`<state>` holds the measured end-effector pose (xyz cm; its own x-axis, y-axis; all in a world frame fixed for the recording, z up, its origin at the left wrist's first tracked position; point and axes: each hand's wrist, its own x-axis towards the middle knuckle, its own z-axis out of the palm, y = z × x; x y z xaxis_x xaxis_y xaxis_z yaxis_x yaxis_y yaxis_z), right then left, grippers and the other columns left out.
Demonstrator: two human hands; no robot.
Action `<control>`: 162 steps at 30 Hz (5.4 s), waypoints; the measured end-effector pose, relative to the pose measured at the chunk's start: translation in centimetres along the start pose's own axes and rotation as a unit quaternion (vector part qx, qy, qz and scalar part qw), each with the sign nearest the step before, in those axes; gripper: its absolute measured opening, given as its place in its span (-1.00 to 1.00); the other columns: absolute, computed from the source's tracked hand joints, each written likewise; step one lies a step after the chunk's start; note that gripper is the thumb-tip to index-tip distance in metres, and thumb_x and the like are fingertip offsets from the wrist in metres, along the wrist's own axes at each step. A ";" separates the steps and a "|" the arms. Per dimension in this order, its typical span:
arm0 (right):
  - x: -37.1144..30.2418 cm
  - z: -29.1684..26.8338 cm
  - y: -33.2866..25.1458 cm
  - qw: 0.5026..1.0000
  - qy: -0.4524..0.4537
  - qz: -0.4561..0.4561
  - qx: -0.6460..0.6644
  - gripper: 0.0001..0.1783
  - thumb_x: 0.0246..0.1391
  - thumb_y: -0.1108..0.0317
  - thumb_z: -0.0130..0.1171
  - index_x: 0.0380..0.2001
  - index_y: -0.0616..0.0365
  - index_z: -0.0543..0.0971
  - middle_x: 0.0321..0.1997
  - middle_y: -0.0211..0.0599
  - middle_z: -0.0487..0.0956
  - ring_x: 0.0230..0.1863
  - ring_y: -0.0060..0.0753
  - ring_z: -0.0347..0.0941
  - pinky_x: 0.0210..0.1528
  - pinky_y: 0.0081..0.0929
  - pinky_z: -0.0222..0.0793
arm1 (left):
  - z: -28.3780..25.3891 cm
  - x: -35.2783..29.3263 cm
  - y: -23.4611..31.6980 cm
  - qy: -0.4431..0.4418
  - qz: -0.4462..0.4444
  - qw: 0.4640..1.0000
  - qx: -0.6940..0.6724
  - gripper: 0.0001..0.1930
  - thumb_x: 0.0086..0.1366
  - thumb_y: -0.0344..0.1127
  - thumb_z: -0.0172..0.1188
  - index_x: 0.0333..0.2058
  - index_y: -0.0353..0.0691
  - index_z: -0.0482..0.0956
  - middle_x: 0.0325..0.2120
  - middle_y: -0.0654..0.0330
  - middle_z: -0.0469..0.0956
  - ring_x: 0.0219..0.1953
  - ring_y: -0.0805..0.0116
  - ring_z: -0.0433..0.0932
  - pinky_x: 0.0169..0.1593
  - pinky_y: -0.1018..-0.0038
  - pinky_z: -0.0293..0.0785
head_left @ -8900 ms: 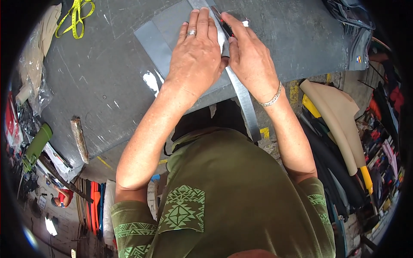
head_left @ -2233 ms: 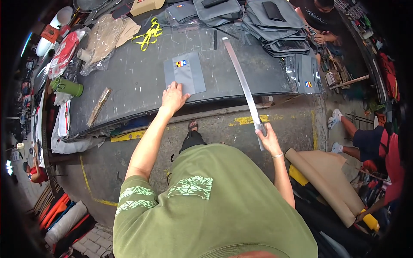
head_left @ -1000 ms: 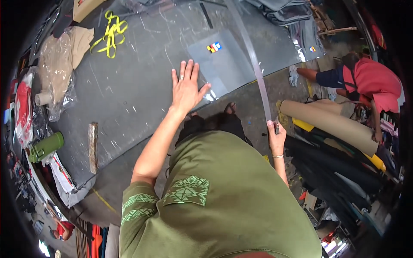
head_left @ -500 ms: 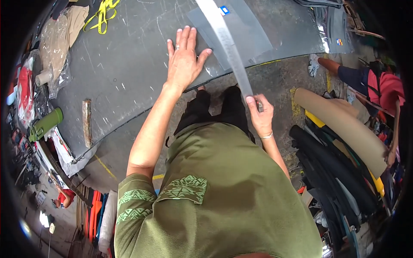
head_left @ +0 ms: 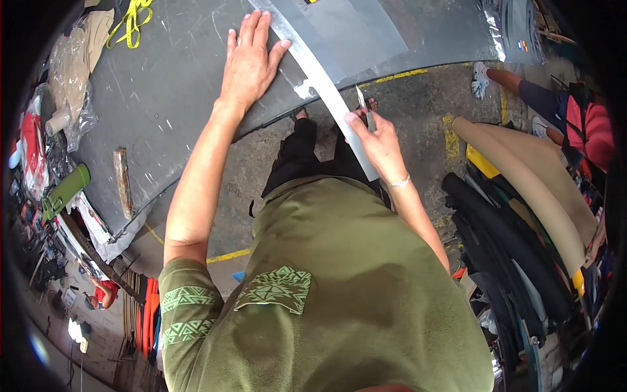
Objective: Cutting a piece of grey fabric using a utility knife and a metal ruler on a workbench.
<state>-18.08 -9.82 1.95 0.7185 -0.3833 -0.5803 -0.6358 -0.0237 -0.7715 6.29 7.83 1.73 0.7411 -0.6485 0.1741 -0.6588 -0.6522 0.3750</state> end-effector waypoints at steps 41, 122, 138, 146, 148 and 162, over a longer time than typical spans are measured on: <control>2.0 2.8 -4.2 0.997 0.051 -0.034 0.037 -0.73 0.26 0.19 0.35 -0.28 0.23 0.67 -0.46 -0.56 0.52 -0.37 -0.71 0.34 -0.25 -0.59 0.33 | -1.4 0.7 2.0 -0.084 -0.043 0.993 0.074 -0.36 0.43 -0.22 0.01 0.39 -0.43 0.16 0.40 -0.29 0.13 0.49 -0.26 0.03 0.54 -0.03 -0.11; 3.5 1.5 -4.2 0.999 0.026 -0.026 0.034 -0.71 0.17 0.22 0.32 -0.31 0.28 0.69 -0.60 -0.49 0.53 -0.48 -0.70 0.36 -0.35 -0.53 0.36 | -2.3 0.6 0.2 -0.112 0.003 0.992 0.063 0.06 0.10 0.35 0.37 0.36 -0.32 0.25 0.41 -0.27 0.12 0.49 -0.27 0.04 0.51 -0.11 -0.04; 3.1 2.6 -4.0 0.994 0.055 -0.020 0.092 -0.75 0.16 0.27 0.42 -0.43 0.25 0.66 -0.58 -0.59 0.50 -0.47 -0.76 0.32 -0.38 -0.62 0.30 | -2.1 0.6 0.1 -0.113 0.006 0.992 0.047 0.06 0.10 0.33 0.38 0.37 -0.32 0.23 0.42 -0.26 0.10 0.49 -0.28 0.03 0.51 -0.12 -0.04; 3.0 2.3 -4.2 0.994 0.038 -0.001 0.106 -0.78 0.19 0.30 0.43 -0.39 0.26 0.69 -0.50 -0.64 0.52 -0.43 -0.77 0.32 -0.35 -0.65 0.27 | -2.3 0.7 0.3 -0.124 -0.003 0.991 0.052 0.08 0.09 0.33 0.38 0.38 -0.31 0.20 0.43 -0.26 0.08 0.50 -0.27 0.01 0.52 -0.12 -0.08; 3.0 2.3 -4.2 0.991 0.042 -0.011 0.126 -0.78 0.18 0.30 0.44 -0.39 0.25 0.69 -0.51 -0.65 0.51 -0.43 -0.78 0.30 -0.36 -0.65 0.25 | -2.2 0.6 0.2 -0.122 -0.001 0.991 0.051 0.09 0.09 0.34 0.38 0.38 -0.31 0.20 0.43 -0.26 0.09 0.50 -0.27 0.01 0.51 -0.12 -0.07; 3.3 2.1 -4.0 0.993 0.035 -0.005 0.115 -0.77 0.16 0.30 0.45 -0.43 0.24 0.69 -0.55 -0.66 0.50 -0.47 -0.80 0.29 -0.40 -0.66 0.24 | -2.1 0.5 0.2 -0.119 0.000 0.991 0.056 0.09 0.09 0.37 0.36 0.39 -0.30 0.20 0.43 -0.27 0.09 0.50 -0.28 0.02 0.51 -0.14 -0.07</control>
<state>-12.59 -9.07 2.62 0.6978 -0.4474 -0.5594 -0.5419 0.1810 -0.8207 6.83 8.21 3.82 0.6980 -0.7143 -0.0512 -0.6789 -0.6828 0.2699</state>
